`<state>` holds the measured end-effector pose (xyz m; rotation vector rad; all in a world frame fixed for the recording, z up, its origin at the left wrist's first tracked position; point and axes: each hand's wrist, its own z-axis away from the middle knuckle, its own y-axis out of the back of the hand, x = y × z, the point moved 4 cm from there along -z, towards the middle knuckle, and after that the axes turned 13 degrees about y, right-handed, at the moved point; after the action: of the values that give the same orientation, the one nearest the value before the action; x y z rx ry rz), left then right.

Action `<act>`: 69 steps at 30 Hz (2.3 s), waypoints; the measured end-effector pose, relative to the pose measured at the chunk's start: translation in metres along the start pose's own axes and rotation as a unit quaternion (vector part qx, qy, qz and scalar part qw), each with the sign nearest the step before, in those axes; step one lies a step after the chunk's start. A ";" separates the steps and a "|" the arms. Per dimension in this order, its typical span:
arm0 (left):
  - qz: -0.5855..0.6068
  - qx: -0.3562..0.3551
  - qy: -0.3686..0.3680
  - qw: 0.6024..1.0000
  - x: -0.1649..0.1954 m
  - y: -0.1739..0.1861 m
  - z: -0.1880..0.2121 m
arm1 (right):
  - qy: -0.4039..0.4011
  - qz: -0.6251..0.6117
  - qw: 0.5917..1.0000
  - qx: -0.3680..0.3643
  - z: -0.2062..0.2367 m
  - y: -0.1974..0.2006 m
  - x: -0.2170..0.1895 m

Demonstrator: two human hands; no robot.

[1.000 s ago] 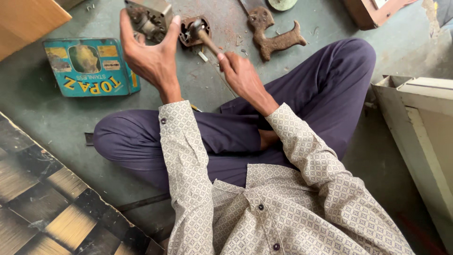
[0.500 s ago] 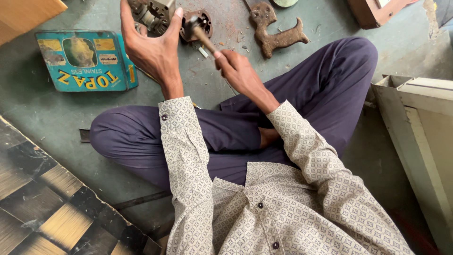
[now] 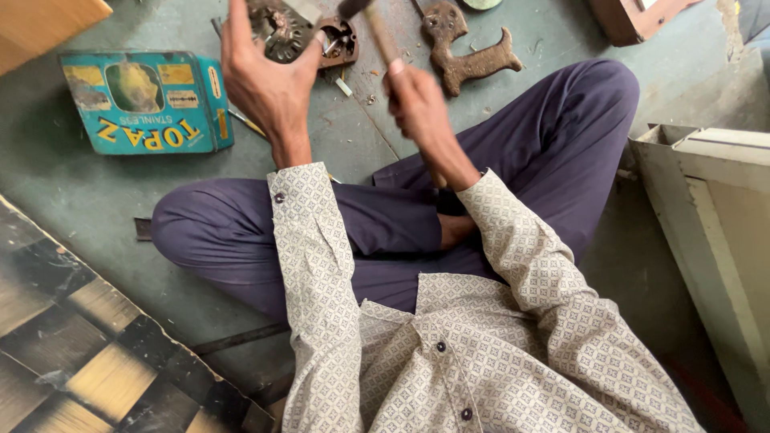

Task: The person sits cross-legged on the floor holding a motor end plate against a wound stator and repeatedly taps around its edge with a small hammer to seat it. They turn the plate and reposition it between taps, then lift the assembled part at the end.

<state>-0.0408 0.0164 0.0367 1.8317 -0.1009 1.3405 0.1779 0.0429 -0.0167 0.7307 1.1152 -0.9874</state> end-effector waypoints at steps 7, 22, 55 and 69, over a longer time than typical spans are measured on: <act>-0.178 -0.066 -0.135 0.972 0.011 -0.012 0.007 | -0.025 -0.160 0.986 0.048 0.001 0.027 -0.017; -0.217 -0.130 -0.109 0.961 -0.002 -0.034 0.007 | 0.020 -0.145 0.989 0.020 0.003 0.024 -0.024; 0.364 -0.302 0.150 0.868 -0.032 -0.026 -0.011 | -0.003 -0.135 0.991 0.004 0.005 0.021 -0.027; 0.310 -0.182 0.011 0.933 -0.001 -0.033 0.005 | -0.011 -0.151 0.988 0.012 0.004 0.020 -0.024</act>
<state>-0.0209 0.0342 0.0160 1.5131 -0.9188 1.6248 0.1953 0.0537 0.0075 0.5772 1.2182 -1.2627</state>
